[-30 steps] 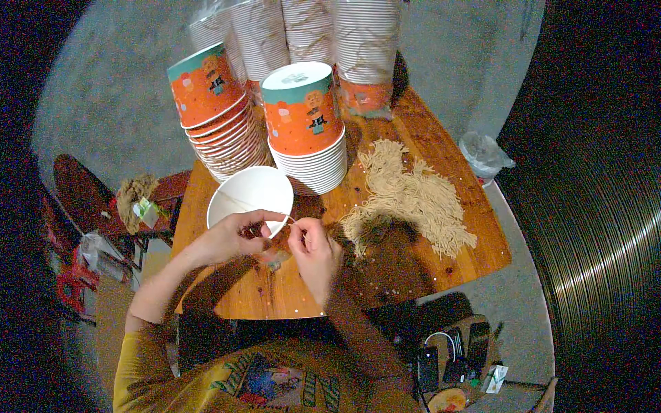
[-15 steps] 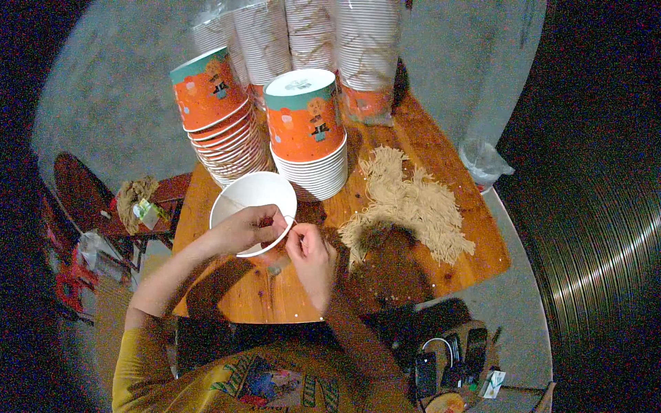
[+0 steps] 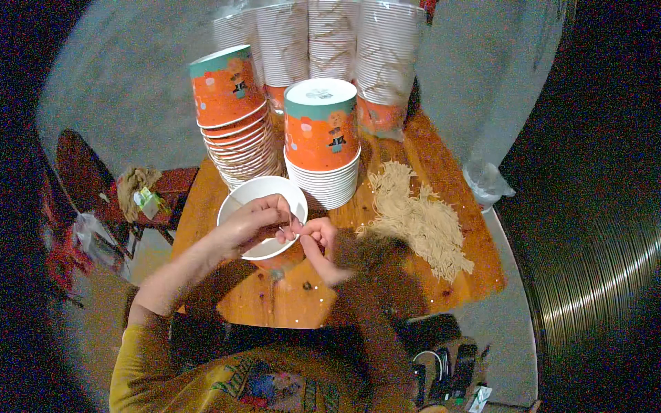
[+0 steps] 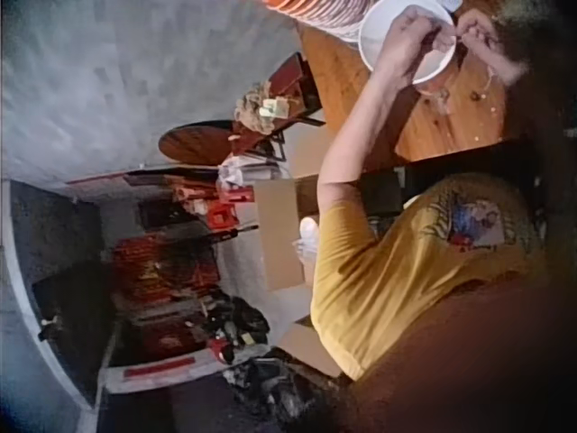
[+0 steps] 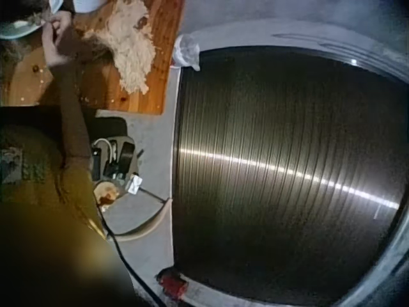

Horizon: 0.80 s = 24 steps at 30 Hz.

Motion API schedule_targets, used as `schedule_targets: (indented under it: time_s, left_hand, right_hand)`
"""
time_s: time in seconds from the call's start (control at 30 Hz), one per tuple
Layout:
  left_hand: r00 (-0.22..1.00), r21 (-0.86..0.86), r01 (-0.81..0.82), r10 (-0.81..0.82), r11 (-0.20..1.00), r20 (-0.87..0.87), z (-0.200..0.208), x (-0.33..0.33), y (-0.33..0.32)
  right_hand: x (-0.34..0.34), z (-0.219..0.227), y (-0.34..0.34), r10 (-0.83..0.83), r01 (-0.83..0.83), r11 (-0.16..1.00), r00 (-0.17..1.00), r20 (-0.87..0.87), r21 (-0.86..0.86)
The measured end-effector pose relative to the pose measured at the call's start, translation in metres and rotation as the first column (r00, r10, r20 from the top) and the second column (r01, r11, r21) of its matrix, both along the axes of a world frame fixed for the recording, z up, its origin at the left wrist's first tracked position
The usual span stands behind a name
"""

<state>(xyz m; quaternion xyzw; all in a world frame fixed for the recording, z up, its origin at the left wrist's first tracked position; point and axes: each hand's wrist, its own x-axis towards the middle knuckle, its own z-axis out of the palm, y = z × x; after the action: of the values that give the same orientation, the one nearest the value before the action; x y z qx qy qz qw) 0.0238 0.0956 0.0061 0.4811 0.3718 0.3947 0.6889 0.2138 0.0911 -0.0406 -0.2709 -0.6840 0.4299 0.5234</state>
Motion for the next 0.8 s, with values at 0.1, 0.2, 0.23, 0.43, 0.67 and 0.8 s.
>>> schedule_targets:
  time_s: [0.1,0.2,0.23,0.43,0.67,0.8]
  left_hand:
    - [0.997,0.036,0.021,-0.018,0.999,-0.081,-0.001,0.003,0.000]
    - [0.986,0.176,0.131,-0.109,0.976,-0.129,-0.005,0.001,0.000]
    - [0.988,0.169,0.104,-0.082,0.980,-0.131,-0.004,0.003,-0.002]
    - [0.977,0.202,0.052,-0.008,0.978,-0.213,-0.006,0.008,0.003]
    - [0.990,0.223,-0.009,0.040,0.975,-0.135,-0.020,0.003,-0.006]
    - [0.977,0.439,0.035,0.062,0.898,-0.205,-0.029,0.030,0.003]
  right_hand:
    - [-0.002,0.003,0.005,0.106,-0.107,0.994,0.993,-0.048,-0.023]
    - [0.005,0.008,0.011,0.143,-0.142,0.989,0.989,0.028,-0.035]
    - [0.010,0.011,0.013,0.116,-0.117,0.993,0.977,0.179,-0.006]
    - [0.020,0.039,0.019,0.060,-0.138,0.977,0.910,0.410,0.163]
    - [-0.011,0.063,0.024,-0.021,-0.197,0.857,0.910,0.414,0.476]
    - [0.010,0.059,0.014,-0.029,-0.105,0.955,0.898,0.439,0.277]
